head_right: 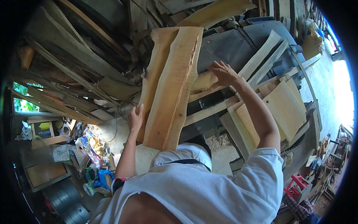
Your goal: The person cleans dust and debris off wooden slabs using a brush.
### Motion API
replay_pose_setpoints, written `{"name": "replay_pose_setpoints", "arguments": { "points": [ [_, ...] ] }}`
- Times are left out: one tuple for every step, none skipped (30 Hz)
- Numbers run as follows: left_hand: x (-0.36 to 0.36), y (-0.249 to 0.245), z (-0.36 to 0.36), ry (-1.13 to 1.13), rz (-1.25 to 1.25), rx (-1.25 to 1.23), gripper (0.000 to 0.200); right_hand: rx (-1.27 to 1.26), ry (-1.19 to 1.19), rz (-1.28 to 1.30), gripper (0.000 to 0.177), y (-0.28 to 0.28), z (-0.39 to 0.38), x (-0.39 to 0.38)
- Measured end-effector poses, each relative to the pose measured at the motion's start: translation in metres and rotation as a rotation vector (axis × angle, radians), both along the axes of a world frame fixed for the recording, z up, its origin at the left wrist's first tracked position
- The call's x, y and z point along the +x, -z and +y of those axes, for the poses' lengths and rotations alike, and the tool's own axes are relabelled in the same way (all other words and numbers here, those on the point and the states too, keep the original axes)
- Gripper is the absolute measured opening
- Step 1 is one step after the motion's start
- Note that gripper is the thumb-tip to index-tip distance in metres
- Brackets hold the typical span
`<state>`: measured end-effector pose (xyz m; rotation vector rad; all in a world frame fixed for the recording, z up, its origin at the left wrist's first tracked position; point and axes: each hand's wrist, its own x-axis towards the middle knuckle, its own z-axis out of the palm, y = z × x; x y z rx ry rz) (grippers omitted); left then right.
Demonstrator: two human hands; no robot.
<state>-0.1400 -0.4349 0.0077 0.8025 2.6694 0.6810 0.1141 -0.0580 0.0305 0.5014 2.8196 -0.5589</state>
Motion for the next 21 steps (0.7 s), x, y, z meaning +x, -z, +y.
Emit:
{"name": "replay_pose_setpoints", "arguments": {
  "points": [
    [-0.001,0.001,-0.006,-0.002,0.003,-0.004,0.064,-0.033,-0.012,-0.006,0.093,0.001,0.004,-0.001],
    [-0.001,0.003,-0.013,-0.02,-0.025,0.019,0.064,-0.067,-0.024,-0.013,0.097,0.002,0.005,0.0],
    [-0.002,0.004,-0.019,-0.039,-0.053,0.042,0.064,-0.071,-0.027,-0.012,0.097,0.005,0.007,0.006],
    [-0.003,0.004,-0.025,-0.042,-0.052,0.04,0.064,-0.046,-0.089,0.064,0.101,0.007,0.009,0.013],
    [-0.003,0.004,-0.031,-0.077,-0.039,0.009,0.065,-0.022,-0.152,0.137,0.105,0.012,0.01,0.018],
    [-0.003,0.004,-0.037,-0.113,-0.027,-0.022,0.066,0.024,-0.153,0.105,0.11,0.009,0.008,0.019],
    [-0.003,0.004,-0.042,-0.121,-0.031,-0.026,0.066,0.02,-0.161,0.102,0.11,0.005,0.006,0.019],
    [-0.003,0.005,-0.047,-0.135,0.004,-0.011,0.066,0.075,-0.161,0.073,0.11,0.003,0.005,0.019],
    [-0.002,0.002,-0.051,-0.148,0.04,0.0,0.066,0.127,-0.16,0.048,0.109,0.001,0.003,0.017],
    [0.0,-0.002,-0.052,-0.18,0.028,-0.023,0.066,0.118,-0.165,0.051,0.109,0.0,0.002,0.013],
    [-0.001,-0.004,-0.055,-0.184,0.031,-0.028,0.066,0.096,-0.198,0.013,0.106,-0.002,0.005,0.007],
    [-0.002,-0.004,-0.057,-0.186,-0.003,-0.031,0.065,0.078,-0.232,-0.026,0.102,-0.004,0.008,0.003],
    [-0.001,-0.004,-0.058,-0.19,-0.04,-0.032,0.064,0.077,-0.238,-0.027,0.102,-0.005,0.009,0.002],
    [-0.002,0.001,-0.062,-0.197,-0.043,-0.032,0.064,0.114,-0.242,0.015,0.097,-0.006,0.01,0.004],
    [-0.004,0.011,-0.068,-0.173,0.005,-0.009,0.063,0.15,-0.247,0.057,0.092,-0.008,0.012,0.003],
    [-0.004,0.014,-0.069,-0.15,0.055,0.013,0.062,0.15,-0.258,0.057,0.092,-0.018,0.015,-0.002],
    [-0.003,0.017,-0.071,-0.162,0.053,0.009,0.062,0.158,-0.246,0.078,0.089,-0.03,0.02,-0.004],
    [0.0,0.014,-0.069,-0.174,0.029,0.016,0.062,0.162,-0.232,0.099,0.086,-0.038,0.022,-0.007],
    [0.002,0.012,-0.068,-0.184,0.007,0.023,0.061,0.155,-0.239,0.098,0.086,-0.041,0.024,-0.011],
    [0.004,0.008,-0.068,-0.188,0.006,0.018,0.061,0.15,-0.253,0.06,0.091,-0.044,0.028,-0.017],
    [0.005,0.005,-0.066,-0.207,-0.037,-0.001,0.061,0.148,-0.263,0.023,0.096,-0.044,0.034,-0.022]
  ]
}}
